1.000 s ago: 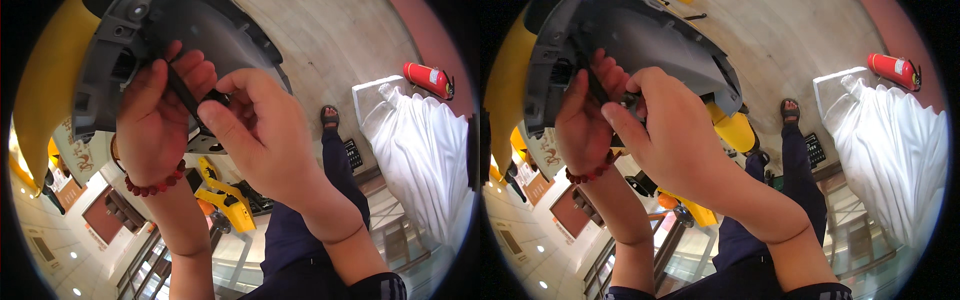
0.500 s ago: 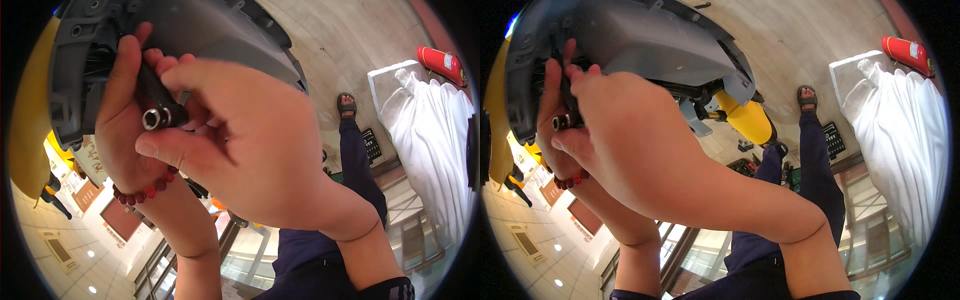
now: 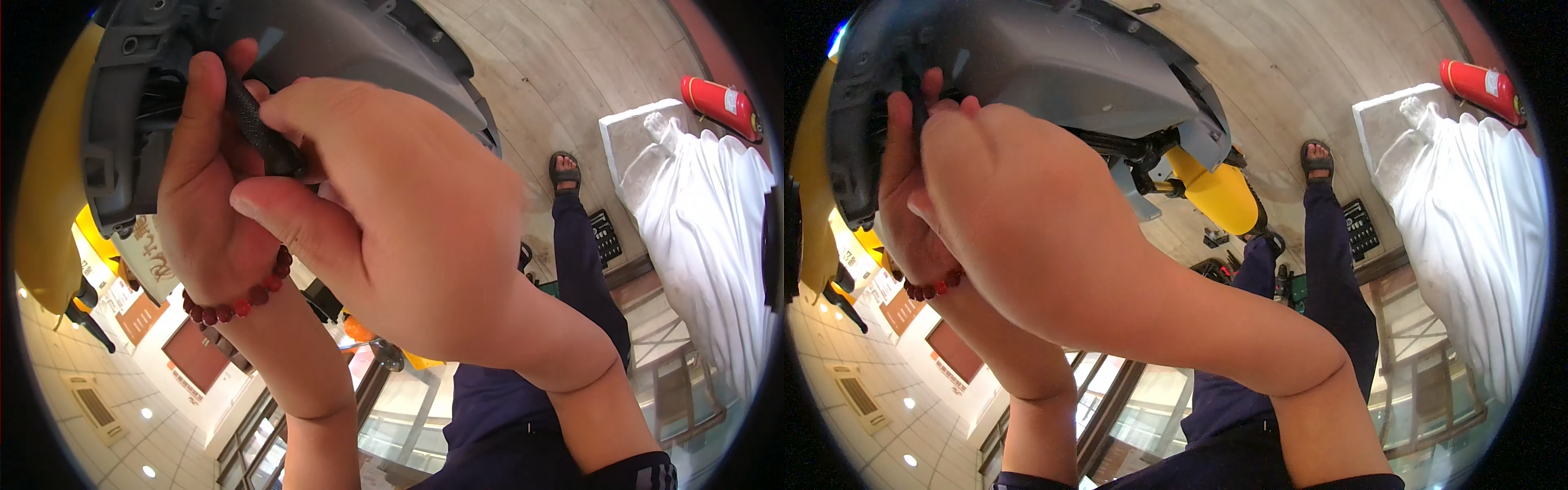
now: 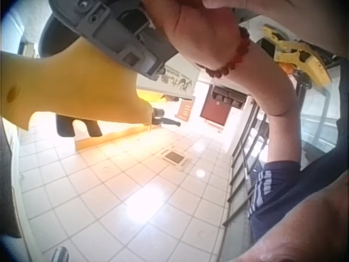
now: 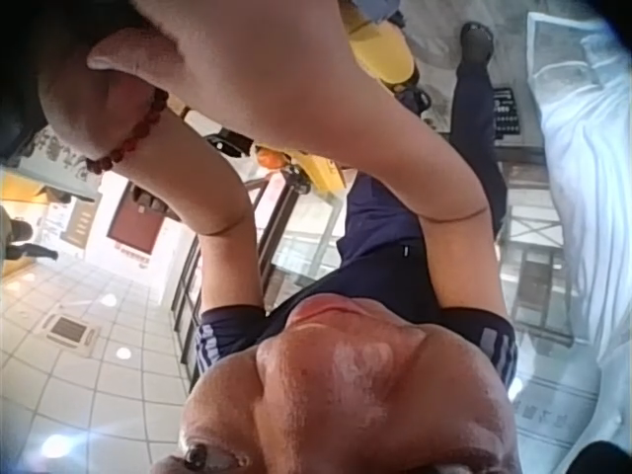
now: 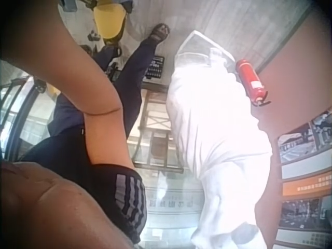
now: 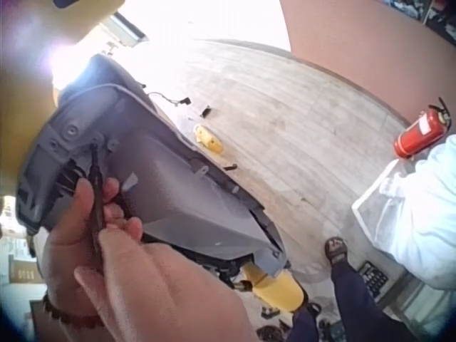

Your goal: The person is repairing the plastic parts and cables of a yellow motorcycle.

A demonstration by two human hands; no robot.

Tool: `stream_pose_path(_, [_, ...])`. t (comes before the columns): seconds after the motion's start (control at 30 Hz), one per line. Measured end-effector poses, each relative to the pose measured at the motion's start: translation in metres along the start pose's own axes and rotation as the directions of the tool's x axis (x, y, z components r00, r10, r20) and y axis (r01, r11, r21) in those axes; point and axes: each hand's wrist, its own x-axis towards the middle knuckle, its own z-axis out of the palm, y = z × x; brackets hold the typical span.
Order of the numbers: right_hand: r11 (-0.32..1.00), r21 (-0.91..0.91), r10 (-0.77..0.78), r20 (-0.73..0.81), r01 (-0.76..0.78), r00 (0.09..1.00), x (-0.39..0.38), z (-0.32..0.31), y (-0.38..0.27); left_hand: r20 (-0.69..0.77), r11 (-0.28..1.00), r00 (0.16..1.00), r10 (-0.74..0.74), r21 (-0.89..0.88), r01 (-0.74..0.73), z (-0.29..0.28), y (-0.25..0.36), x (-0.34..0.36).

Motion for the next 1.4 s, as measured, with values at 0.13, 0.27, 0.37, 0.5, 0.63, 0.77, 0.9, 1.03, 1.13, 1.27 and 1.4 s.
stream_pose_path(0.13, [0.971, 0.136, 0.187, 0.067, -0.195, 0.980, 0.003, -0.006, -0.003, -0.006, 0.997, 0.998, 0.059, 0.052, -0.059, 0.001, -0.002, -0.006])
stream_pose_path(0.27, [0.950, 0.175, 0.247, 0.094, -0.260, 0.964, 0.006, -0.009, -0.004, -0.191, 0.993, 0.975, 0.117, 0.057, -0.108, 0.004, -0.008, -0.002])
stream_pose_path(0.37, [0.999, -0.018, 0.030, 0.045, -0.030, 0.999, 0.009, -0.005, 0.001, -0.232, 0.990, 0.964, 0.128, 0.082, -0.111, 0.006, -0.008, -0.002])
stream_pose_path(0.5, [0.976, -0.134, -0.158, 0.095, 0.170, 0.983, 0.010, -0.002, 0.005, -0.223, 0.985, 0.967, 0.126, 0.143, -0.096, 0.010, -0.004, -0.006])
stream_pose_path(0.63, [0.978, 0.205, -0.055, 0.040, 0.045, 0.998, 0.009, -0.004, 0.005, -0.123, 0.862, 0.968, 0.219, 0.489, -0.133, 0.013, -0.002, -0.012])
stream_pose_path(0.77, [0.906, 0.352, 0.230, 0.058, -0.236, 0.971, 0.007, -0.006, 0.005, -0.122, 0.992, 0.985, 0.124, 0.026, -0.121, 0.006, -0.003, -0.005])
stream_pose_path(0.9, [0.889, 0.242, 0.365, 0.135, -0.388, 0.921, 0.009, -0.013, 0.004, -0.044, 0.987, 0.987, 0.155, 0.037, -0.154, -0.004, -0.004, -0.001])
stream_pose_path(1.03, [0.790, 0.294, 0.458, 0.299, -0.538, 0.837, 0.009, -0.020, -0.002, 0.160, 0.997, 0.985, 0.063, -0.044, -0.057, -0.007, 0.002, -0.002])
stream_pose_path(1.13, [0.921, 0.198, 0.311, 0.145, -0.335, 0.939, 0.007, -0.014, -0.001, 0.085, 0.997, 0.996, 0.021, -0.079, -0.014, -0.002, 0.005, -0.004])
stream_pose_path(1.27, [0.953, -0.199, -0.245, -0.062, 0.228, 0.968, 0.007, -0.001, 0.009, 0.218, 0.994, 0.976, -0.008, -0.108, 0.033, 0.009, -0.005, -0.004])
stream_pose_path(1.4, [0.954, -0.122, -0.282, -0.036, 0.276, 0.959, 0.015, -0.007, 0.006, -0.222, 0.966, 0.956, 0.191, 0.213, -0.144, 0.019, -0.013, -0.009])
